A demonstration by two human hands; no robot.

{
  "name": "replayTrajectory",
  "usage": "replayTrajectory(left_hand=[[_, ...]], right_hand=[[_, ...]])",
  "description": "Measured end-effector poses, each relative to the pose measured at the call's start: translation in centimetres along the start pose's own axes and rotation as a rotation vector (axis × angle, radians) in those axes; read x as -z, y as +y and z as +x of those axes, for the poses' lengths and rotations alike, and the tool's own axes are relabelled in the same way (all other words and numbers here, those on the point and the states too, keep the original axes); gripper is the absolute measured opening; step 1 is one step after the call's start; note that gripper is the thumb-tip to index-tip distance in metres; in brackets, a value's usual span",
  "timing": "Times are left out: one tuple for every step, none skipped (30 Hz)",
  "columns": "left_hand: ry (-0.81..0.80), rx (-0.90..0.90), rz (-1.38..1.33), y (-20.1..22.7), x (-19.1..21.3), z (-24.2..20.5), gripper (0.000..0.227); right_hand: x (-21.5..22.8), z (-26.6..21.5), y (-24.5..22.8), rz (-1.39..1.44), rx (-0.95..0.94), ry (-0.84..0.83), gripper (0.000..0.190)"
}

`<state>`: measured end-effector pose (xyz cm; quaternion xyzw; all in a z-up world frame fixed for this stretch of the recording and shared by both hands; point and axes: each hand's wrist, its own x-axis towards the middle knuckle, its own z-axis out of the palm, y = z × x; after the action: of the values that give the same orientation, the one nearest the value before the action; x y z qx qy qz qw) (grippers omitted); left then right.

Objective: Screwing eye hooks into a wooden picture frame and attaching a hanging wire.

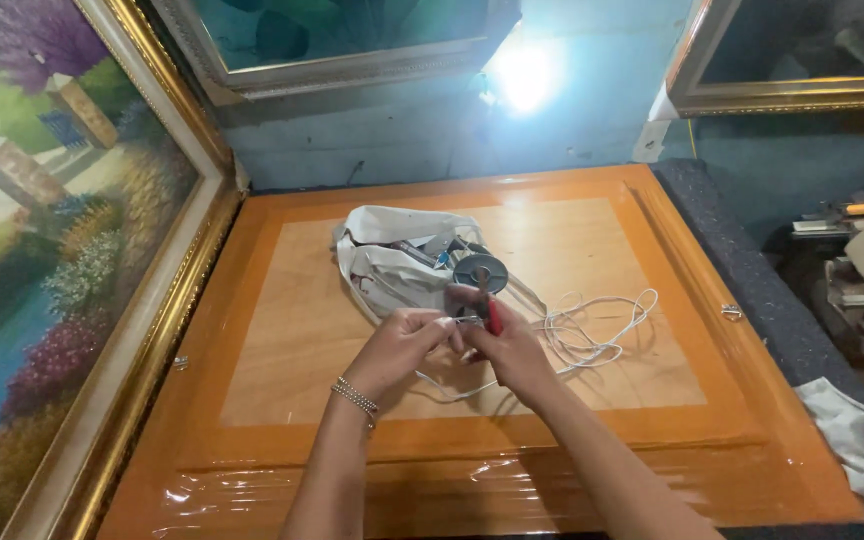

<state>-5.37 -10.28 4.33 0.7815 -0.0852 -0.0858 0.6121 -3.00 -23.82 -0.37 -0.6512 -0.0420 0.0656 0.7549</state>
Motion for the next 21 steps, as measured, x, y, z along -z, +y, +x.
replayTrajectory(left_hand=[[0.000, -0.002, -0.003, -1.2, 0.5, 0.6, 0.022], [0.009, -0.010, -0.014, -2.3, 0.9, 1.3, 0.023], [0.017, -0.016, -0.024, -3.5, 1.3, 2.0, 0.025], [0.015, -0.016, -0.026, -3.4, 1.8, 1.8, 0.025], [0.044, -0.001, -0.020, -3.3, 2.2, 1.7, 0.025], [0.072, 0.013, -0.014, -3.2, 2.6, 1.7, 0.024], [0.064, 0.014, -0.017, -3.4, 2.8, 1.5, 0.024], [0.051, 0.086, 0.123, -3.7, 3.0, 1.3, 0.022], [0.039, 0.156, 0.266, -3.9, 3.2, 1.2, 0.021], [0.033, 0.154, 0.265, -4.3, 3.0, 1.4, 0.021], [-0.023, 0.139, 0.347, -4.6, 2.7, 1.7, 0.021], [-0.080, 0.124, 0.429, -4.9, 2.3, 1.9, 0.045], [-0.086, 0.122, 0.426, -4.7, 1.8, 2.0, 0.045], [-0.134, 0.140, 0.307, -4.4, 1.3, 2.2, 0.041], [-0.181, 0.160, 0.186, -4.2, 0.7, 2.2, 0.039], [-0.186, 0.160, 0.182, -5.6, 0.4, 3.3, 0.039], [-0.176, 0.078, 0.302, -6.9, 0.1, 4.3, 0.031], [-0.165, -0.006, 0.421, -8.3, -0.3, 5.3, 0.028], [-0.164, -0.006, 0.418, -8.0, -0.2, 5.2, 0.028], [-0.105, 0.003, 0.415, -7.7, -0.2, 5.0, 0.028], [-0.046, 0.013, 0.413, -7.4, -0.2, 4.8, 0.029]], right_hand=[[0.2, 0.4, 0.4, -0.004, 0.001, 0.001, 0.046], [0.4, 0.9, 0.8, -0.071, -0.010, -0.069, 0.038], [0.6, 1.2, 1.3, -0.138, -0.022, -0.137, 0.032], [1.0, 1.5, 1.8, -0.140, -0.024, -0.135, 0.032], [1.5, 1.7, 2.3, -0.166, -0.057, -0.095, 0.031], [2.0, 1.9, 2.7, -0.192, -0.089, -0.054, 0.031], [2.2, 2.0, 2.9, -0.194, -0.092, -0.046, 0.031], [2.5, 2.1, 3.1, -0.226, -0.100, -0.012, 0.027], [2.7, 2.3, 3.2, -0.257, -0.105, 0.022, 0.024], [2.6, 2.2, 3.2, -0.258, -0.105, 0.028, 0.024], [2.6, 2.1, 3.2, -0.247, -0.104, 0.041, 0.020], [2.7, 2.0, 3.1, -0.236, -0.103, 0.053, 0.017], [2.5, 2.1, 3.1, -0.238, -0.105, 0.059, 0.017], [2.3, 2.1, 3.2, -0.234, -0.095, 0.074, 0.017], [2.2, 2.2, 3.2, -0.230, -0.087, 0.088, 0.017], [2.3, 2.4, 3.5, -0.233, -0.090, 0.092, 0.017], [2.5, 2.5, 3.8, -0.247, -0.079, 0.128, 0.016], [2.7, 2.7, 4.1, -0.260, -0.067, 0.164, 0.015], [3.1, 2.5, 3.8, -0.263, -0.068, 0.164, 0.015], [3.5, 2.3, 3.5, -0.487, -0.146, 0.194, 0.029], [3.9, 2.1, 3.2, -0.709, -0.223, 0.221, 0.047]])
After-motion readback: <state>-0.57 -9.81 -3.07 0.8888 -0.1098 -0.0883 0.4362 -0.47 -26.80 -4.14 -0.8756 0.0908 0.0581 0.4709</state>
